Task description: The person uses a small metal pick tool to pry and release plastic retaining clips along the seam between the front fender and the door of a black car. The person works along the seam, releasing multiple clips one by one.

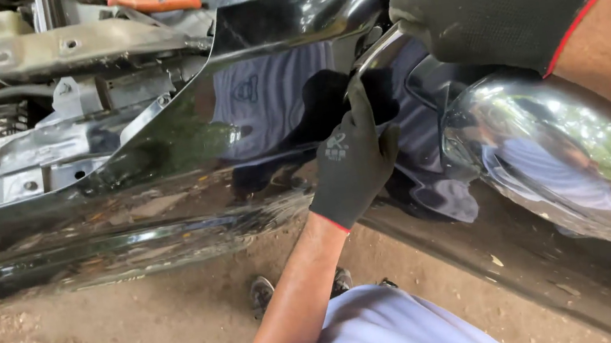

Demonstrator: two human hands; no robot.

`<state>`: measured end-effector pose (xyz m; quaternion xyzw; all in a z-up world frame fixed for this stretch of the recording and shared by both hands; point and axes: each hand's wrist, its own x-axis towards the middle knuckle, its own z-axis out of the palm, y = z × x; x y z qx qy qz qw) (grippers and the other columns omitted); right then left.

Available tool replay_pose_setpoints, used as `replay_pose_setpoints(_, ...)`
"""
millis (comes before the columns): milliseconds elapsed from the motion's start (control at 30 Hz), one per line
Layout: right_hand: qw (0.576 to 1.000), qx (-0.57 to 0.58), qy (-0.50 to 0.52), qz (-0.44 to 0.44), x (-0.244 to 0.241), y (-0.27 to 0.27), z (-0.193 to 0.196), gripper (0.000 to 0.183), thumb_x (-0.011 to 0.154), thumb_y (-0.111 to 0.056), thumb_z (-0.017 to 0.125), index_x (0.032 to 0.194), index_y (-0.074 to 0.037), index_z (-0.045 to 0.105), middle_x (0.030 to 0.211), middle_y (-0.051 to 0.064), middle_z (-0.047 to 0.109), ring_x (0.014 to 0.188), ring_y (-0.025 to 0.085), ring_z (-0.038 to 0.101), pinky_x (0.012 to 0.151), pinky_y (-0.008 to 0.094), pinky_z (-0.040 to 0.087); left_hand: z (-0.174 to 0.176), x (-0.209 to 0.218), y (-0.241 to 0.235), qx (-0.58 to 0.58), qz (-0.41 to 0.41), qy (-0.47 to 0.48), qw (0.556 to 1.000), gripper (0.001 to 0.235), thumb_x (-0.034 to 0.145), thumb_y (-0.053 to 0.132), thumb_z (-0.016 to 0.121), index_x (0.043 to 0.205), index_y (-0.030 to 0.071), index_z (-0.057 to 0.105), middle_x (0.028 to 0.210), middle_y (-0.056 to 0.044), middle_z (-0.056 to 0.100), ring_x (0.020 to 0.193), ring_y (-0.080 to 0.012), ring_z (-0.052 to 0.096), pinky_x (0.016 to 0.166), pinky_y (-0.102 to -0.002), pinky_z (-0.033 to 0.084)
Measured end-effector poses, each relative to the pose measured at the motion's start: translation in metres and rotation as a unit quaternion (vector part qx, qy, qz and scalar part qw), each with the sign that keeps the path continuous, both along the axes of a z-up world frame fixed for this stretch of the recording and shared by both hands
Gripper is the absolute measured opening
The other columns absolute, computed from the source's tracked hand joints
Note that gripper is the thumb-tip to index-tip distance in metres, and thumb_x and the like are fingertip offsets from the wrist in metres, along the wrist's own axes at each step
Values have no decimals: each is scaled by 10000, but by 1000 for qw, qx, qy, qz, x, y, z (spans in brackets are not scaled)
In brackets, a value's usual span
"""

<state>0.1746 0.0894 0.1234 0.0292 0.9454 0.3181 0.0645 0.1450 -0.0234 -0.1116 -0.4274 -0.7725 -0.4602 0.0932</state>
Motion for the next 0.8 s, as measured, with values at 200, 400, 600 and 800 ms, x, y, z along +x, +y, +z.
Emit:
replay_pose_setpoints(200,992,58,-4,113,0,-5,2,156,816,-286,697,908,-163,721,838,21,738,819,233,733,757,398,557,14,-1,4,-15,6,-14,1000,812,982,328,644,1553,-110,268,968,-242,710,733,-365,727,601,-475,583)
replay_pose_setpoints(400,989,127,-61,51,-3,-26,5,159,893,-289,656,887,-141,714,796,26,721,829,256,733,748,434,543,11,-6,10,-33,-8,-19,999,819,989,343,647,1540,-115,251,997,-249,719,731,-359,735,601,-468,591)
replay_pose_setpoints(600,994,-33,-19,-100,8,-10,-11,168,803,-237,648,883,-123,742,716,95,714,696,312,744,549,490,526,13,-18,0,-11,-76,0,997,865,950,325,677,1526,-159,251,1020,-288,700,726,-384,720,599,-472,582)
replay_pose_setpoints(800,989,53,69,-116,56,-78,-16,167,831,-259,616,836,-105,680,646,52,660,564,235,674,490,423,519,47,-38,-63,13,-174,16,985,640,956,282,754,1461,-6,488,920,-150,703,780,-336,708,667,-460,580)
